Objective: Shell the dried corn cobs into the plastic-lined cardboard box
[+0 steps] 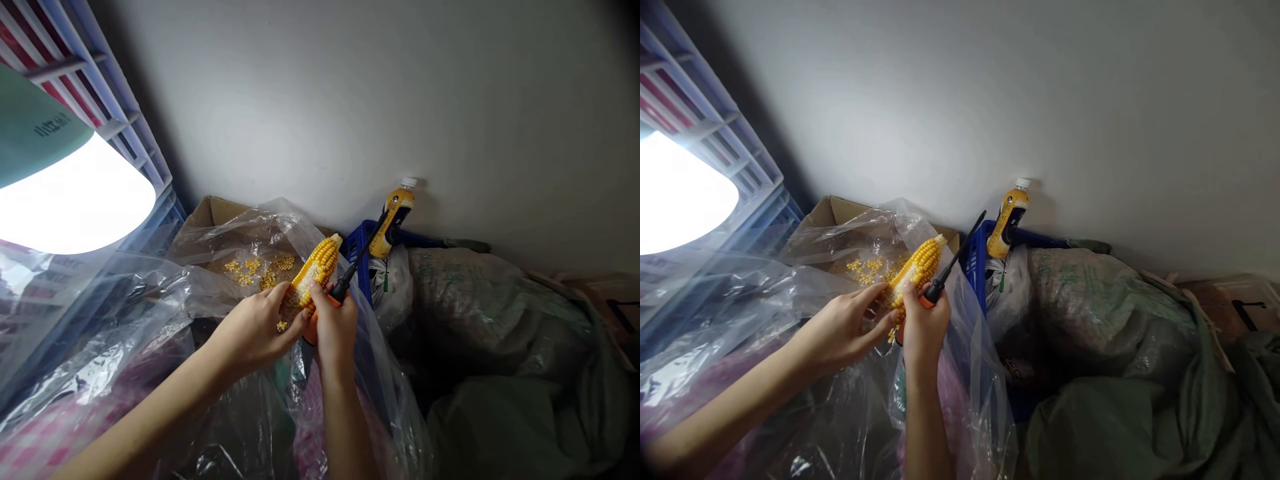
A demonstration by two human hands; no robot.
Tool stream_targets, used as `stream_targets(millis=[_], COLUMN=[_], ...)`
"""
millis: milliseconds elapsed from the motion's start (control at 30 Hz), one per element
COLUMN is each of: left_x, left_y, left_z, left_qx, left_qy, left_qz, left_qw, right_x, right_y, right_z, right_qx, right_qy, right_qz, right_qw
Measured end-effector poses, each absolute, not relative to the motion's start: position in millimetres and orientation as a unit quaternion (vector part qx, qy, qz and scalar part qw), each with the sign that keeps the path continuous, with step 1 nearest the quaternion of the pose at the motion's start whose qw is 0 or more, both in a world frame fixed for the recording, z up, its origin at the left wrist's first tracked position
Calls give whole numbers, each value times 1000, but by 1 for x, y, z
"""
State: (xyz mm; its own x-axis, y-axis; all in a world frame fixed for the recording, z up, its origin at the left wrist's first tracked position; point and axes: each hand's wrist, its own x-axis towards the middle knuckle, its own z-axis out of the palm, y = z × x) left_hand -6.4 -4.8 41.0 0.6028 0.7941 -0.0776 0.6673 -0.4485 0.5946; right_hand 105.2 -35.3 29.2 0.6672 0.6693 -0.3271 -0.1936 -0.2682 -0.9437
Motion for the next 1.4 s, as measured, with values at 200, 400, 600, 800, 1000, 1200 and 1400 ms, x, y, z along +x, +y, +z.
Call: stream_targets(millis=[200,400,600,800,1000,1200,1400], left_x=[-5,-3,-6,-5,-4,-4,-4], left_y=[-4,-6,-1,-6,-1,-4,0], left_z=[37,40,38,43,36,44,41], left_qx=[842,840,832,823,826,821,814], left_qy=[456,455,465,470,491,477,496], left_qz=[100,105,98,96,89,90,90], left_qw=[269,276,285,303,263,301,290], right_x=[106,103,103,101,100,100,100], right_y=[-35,-34,-35,-35,-36,-35,-36], right_z=[28,31,30,32,32,34,33], right_qx=[-708,-712,-721,-720,-724,-712,-722], right_qy=[-179,-181,-197,-201,-212,-190,-204], right_qz=[362,368,346,360,340,372,349], right_qw=[580,570,567,558,562,565,561])
